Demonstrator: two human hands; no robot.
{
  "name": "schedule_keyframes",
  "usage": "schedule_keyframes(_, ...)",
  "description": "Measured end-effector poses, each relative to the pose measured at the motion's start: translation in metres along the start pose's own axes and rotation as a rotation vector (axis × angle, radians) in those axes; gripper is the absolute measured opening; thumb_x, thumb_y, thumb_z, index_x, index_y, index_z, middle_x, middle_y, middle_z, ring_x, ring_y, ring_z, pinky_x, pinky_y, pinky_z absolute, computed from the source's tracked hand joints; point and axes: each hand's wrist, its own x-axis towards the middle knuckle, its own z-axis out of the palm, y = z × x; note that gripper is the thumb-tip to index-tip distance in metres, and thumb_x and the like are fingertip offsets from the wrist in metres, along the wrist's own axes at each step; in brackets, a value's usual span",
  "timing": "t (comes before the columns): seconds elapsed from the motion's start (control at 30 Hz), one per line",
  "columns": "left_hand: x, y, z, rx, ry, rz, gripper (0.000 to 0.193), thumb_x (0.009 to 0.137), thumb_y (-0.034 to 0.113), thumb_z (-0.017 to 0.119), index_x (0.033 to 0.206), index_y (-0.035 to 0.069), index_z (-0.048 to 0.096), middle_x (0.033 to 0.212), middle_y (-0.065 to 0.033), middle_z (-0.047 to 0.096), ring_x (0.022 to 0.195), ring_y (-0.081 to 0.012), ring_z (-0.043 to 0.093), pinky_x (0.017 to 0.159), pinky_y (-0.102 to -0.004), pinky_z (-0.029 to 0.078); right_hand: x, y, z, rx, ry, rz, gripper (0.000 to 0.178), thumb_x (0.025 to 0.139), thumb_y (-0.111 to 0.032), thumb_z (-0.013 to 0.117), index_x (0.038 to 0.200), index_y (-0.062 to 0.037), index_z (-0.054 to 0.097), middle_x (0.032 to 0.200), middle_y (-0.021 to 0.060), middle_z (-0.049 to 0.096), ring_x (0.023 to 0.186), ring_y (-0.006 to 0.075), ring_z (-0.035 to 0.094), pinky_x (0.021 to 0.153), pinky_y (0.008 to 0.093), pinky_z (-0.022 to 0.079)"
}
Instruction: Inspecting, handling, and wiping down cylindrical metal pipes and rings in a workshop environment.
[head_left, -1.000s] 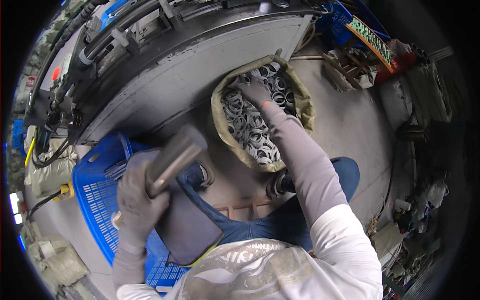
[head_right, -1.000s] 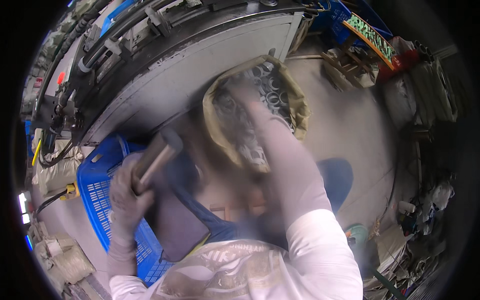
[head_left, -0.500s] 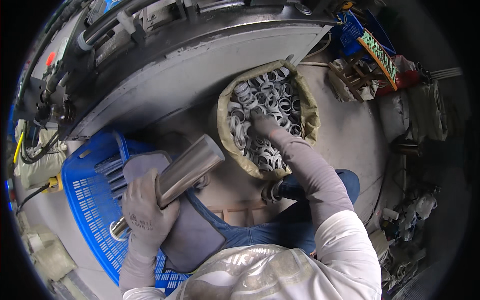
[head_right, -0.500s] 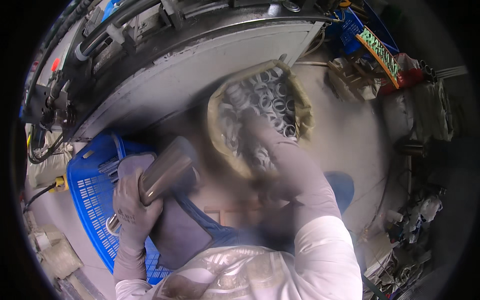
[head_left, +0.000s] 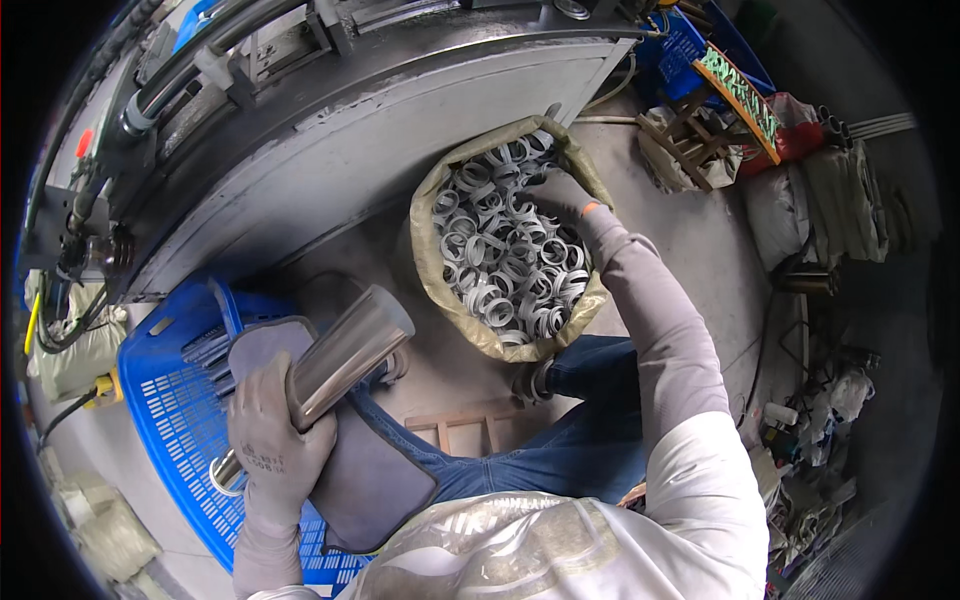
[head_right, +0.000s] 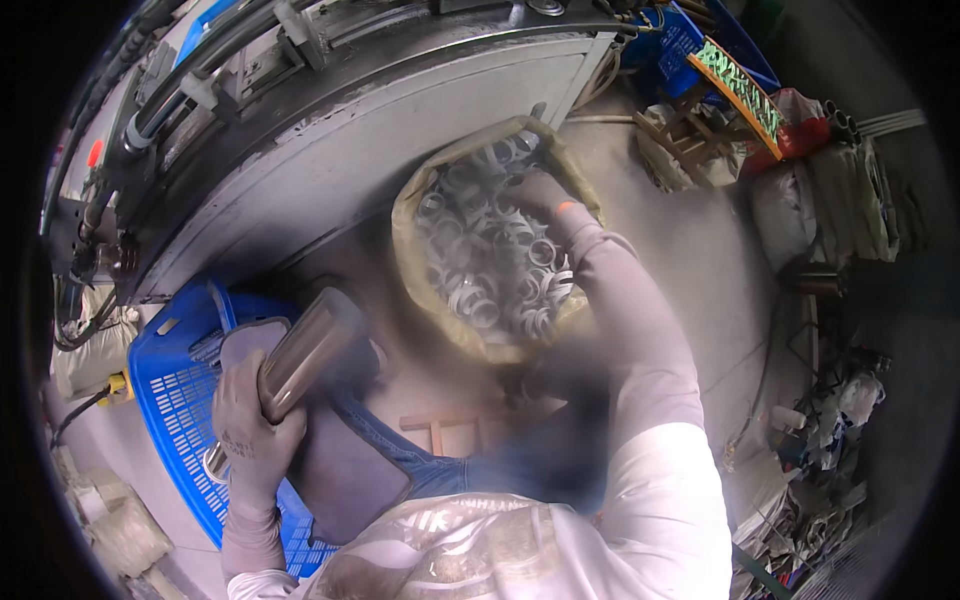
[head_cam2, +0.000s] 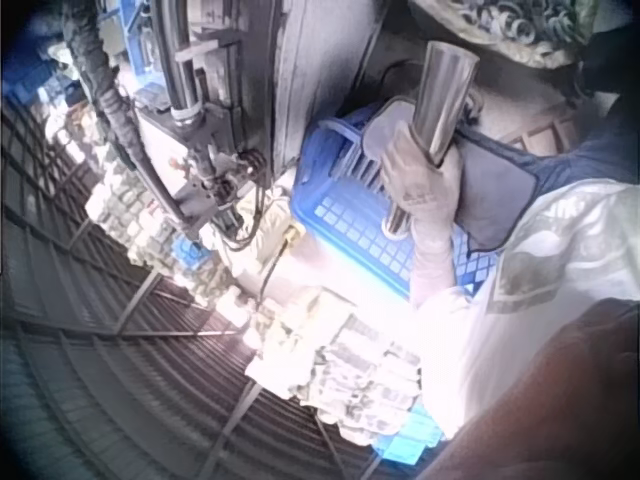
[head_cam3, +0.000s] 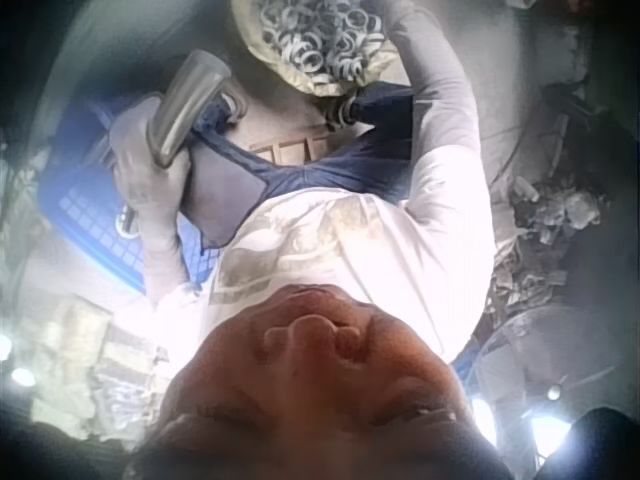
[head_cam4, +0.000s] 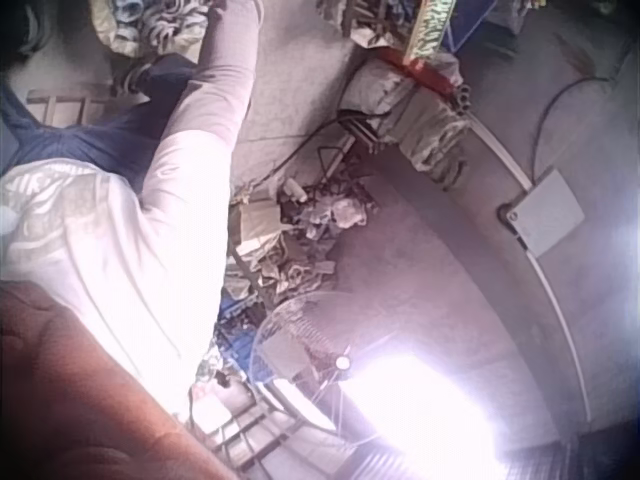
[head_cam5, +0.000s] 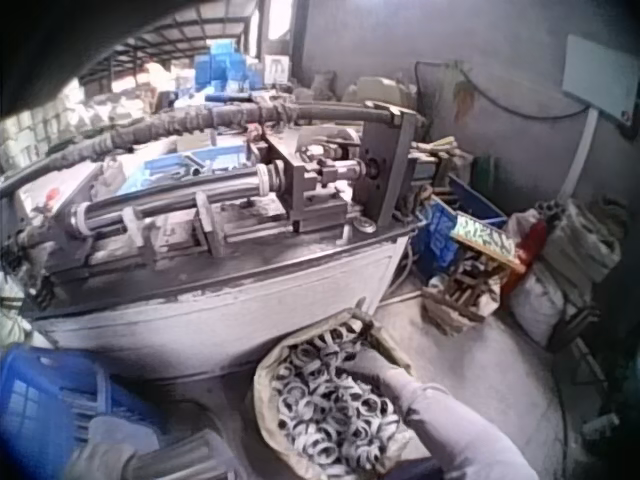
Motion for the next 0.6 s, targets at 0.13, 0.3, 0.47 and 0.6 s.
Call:
schedule_keyframes(0.13,0.004,-0.001,0.0,0.032,-0.016,-0.015,0.072,0.064,0.011,0.075,0.133,-0.001,0.06,0.115,-0.0216,0.066,0.101,-0.0431,0.063,0.09,-0.0493,0.05,0.04,0.007,0.007,-0.145,0.49,-0.01,0.047,0.085,-0.038,0.074,0.123,-0.0087,0.074,0.116,0.0204,0.076,0.111,0.0371,0.072,0.098,0.045,0.055)
schedule_keyframes(0.3,0.013,-0.001,0.005,0.012,-0.032,-0.002,0.07,0.063,0.013,0.075,0.13,-0.002,0.062,0.109,-0.0199,0.066,0.097,-0.0408,0.063,0.085,-0.0487,0.049,0.076,0.016,-0.006,-0.066,0.719,-0.075,0.057,0.084,-0.042,0.072,0.132,-0.012,0.068,0.125,0.0216,0.071,0.122,0.0405,0.066,0.103,0.0489,0.053)
schedule_keyframes(0.47,0.014,-0.002,-0.003,0.03,-0.066,-0.034,0.07,0.063,0.016,0.076,0.129,-0.002,0.062,0.108,-0.0196,0.066,0.097,-0.0408,0.063,0.085,-0.0489,0.048,0.062,0.008,0.017,-0.431,0.165,-0.174,0.058,0.087,-0.053,0.071,0.127,-0.011,0.07,0.125,0.0255,0.07,0.123,0.0396,0.066,0.105,0.0487,0.051)
schedule_keyframes(0.6,0.005,-0.005,-0.01,0.02,-0.142,-0.07,0.077,0.061,0.011,0.075,0.135,-0.002,0.059,0.116,-0.0221,0.066,0.101,-0.0437,0.063,0.091,-0.0493,0.05,0.036,-0.021,0.004,-0.293,0.339,-0.06,0.07,0.087,-0.068,0.067,0.124,-0.0088,0.073,0.129,0.026,0.068,0.122,0.04,0.066,0.107,0.0485,0.05)
